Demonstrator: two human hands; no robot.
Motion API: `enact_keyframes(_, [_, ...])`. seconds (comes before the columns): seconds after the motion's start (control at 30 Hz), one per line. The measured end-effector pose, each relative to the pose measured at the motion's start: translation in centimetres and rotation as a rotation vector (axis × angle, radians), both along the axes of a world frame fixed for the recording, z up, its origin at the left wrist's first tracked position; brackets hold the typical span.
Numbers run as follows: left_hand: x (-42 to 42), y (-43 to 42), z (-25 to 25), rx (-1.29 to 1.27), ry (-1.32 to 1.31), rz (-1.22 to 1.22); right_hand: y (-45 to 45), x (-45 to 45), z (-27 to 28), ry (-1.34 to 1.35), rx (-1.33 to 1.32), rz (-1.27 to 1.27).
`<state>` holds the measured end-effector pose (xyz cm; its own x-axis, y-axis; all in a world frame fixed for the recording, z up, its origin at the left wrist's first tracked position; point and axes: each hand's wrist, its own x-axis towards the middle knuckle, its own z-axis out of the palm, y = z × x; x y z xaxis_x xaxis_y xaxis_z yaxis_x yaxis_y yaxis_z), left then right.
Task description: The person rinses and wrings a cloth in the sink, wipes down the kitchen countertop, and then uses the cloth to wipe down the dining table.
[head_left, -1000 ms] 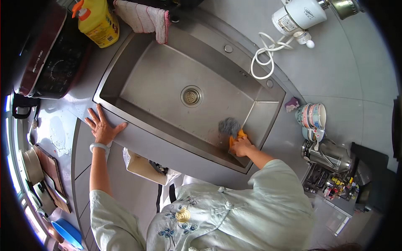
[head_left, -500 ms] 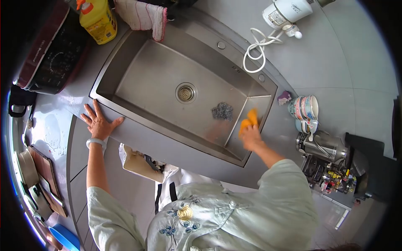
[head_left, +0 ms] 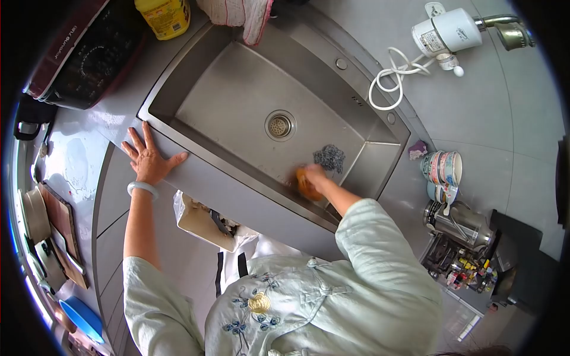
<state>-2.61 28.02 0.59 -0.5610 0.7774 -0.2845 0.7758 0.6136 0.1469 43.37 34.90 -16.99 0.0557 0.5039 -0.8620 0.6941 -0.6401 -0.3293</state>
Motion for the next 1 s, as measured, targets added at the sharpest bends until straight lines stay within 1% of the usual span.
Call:
enact_keyframes(0.03, [0.0, 0.0, -0.1, 0.018, 0.004, -0.006, 1.9, -1.5, -0.1, 0.208, -0.018, -0.24])
enact_keyframes(0.07, [0.0, 0.0, 0.0, 0.019, 0.008, -0.006, 3.7, -3.8, 1.3, 0.321, 0.042, -0.407])
enact_keyframes(0.13, [-0.1, 0.2, 0.2, -0.035, 0.026, -0.004, 7.5, -6.1, 3.9, 0.577, 0.13, -0.581])
enact_keyframes(0.2, [-0.3, 0.1, -0.1, -0.033, 0.038, -0.01, 10.2, -5.6, 6.5, 0.926, 0.192, -0.612])
enact_keyframes(0.23, [-0.3, 0.1, -0.3, -0.028, 0.044, -0.013, 11.1, -4.9, 8.7, 0.995, 0.241, -0.58])
enact_keyframes(0.27, [-0.3, 0.1, -0.5, -0.026, 0.041, -0.017, 11.6, -3.9, 11.1, 1.007, 0.338, -0.533])
enact_keyframes(0.33, [-0.5, -0.1, -0.6, -0.001, 0.034, -0.026, 12.3, -1.1, 14.2, 0.936, 0.561, -0.586])
enact_keyframes(0.37, [-0.5, 0.0, -0.3, 0.004, 0.037, -0.023, 12.1, 0.3, 15.8, 0.813, 0.707, -0.532])
enact_keyframes(0.4, [-0.3, 0.1, 0.0, -0.019, 0.024, -0.009, 11.8, 1.9, 16.3, 0.622, 0.799, -0.48])
enact_keyframes(0.43, [-0.1, 0.2, 0.2, -0.041, 0.011, 0.004, 11.3, 3.4, 16.4, 0.395, 0.869, -0.377])
enact_keyframes(0.47, [-0.1, 0.3, 0.3, -0.035, 0.012, 0.006, 10.6, 4.9, 16.0, 0.166, 0.93, -0.273])
enact_keyframes(0.5, [-0.1, 0.3, 0.4, -0.031, 0.006, 0.003, 9.8, 6.7, 14.2, -0.055, 0.901, -0.176])
enact_keyframes(0.53, [0.0, 0.2, 0.4, -0.028, 0.001, 0.002, 8.7, 8.3, 11.5, -0.273, 0.862, -0.079])
enact_keyframes(0.57, [-0.1, 0.2, 0.4, -0.024, 0.004, 0.007, 7.3, 9.5, 8.6, -0.413, 0.878, 0.001])
enact_keyframes(0.6, [-0.1, 0.2, 0.4, -0.028, 0.006, 0.008, 5.7, 9.0, 6.5, -0.446, 0.77, -0.06])
enact_keyframes(0.63, [0.0, 0.2, 0.4, -0.035, 0.007, 0.008, 4.9, 8.1, 5.1, -0.432, 0.6, -0.032])
enact_keyframes(0.67, [0.0, 0.1, 0.3, -0.033, 0.008, 0.009, 3.8, 5.7, 4.1, -0.426, 0.518, -0.176])
enact_keyframes(0.7, [0.0, 0.2, 0.2, -0.031, 0.021, 0.004, 3.4, 5.0, 0.3, -0.334, 0.565, -0.193])
enact_keyframes(0.73, [-0.1, 0.2, 0.2, -0.03, 0.036, -0.003, 3.2, 1.8, 1.8, -0.253, 0.572, -0.201])
enact_keyframes(0.77, [-0.1, 0.0, 0.1, -0.033, 0.036, -0.007, 3.1, 0.4, 2.4, -0.255, 0.569, -0.205])
enact_keyframes(0.83, [-0.2, 0.1, 0.1, -0.017, 0.029, -0.014, 4.8, -1.4, 3.5, 0.441, 0.504, -0.452])
enact_keyframes(0.87, [-0.3, 0.2, 0.1, -0.012, 0.033, -0.02, 5.7, -1.5, 4.5, 0.445, 0.51, -0.457])
enact_keyframes(0.93, [-0.3, 0.1, -0.1, -0.031, 0.05, -0.021, 7.2, -0.1, 6.4, 0.266, 0.658, -0.612])
enact_keyframes(1.0, [-0.3, 0.1, -0.1, -0.029, 0.055, -0.028, 8.3, 3.3, 7.5, 0.07, 0.889, -0.59])
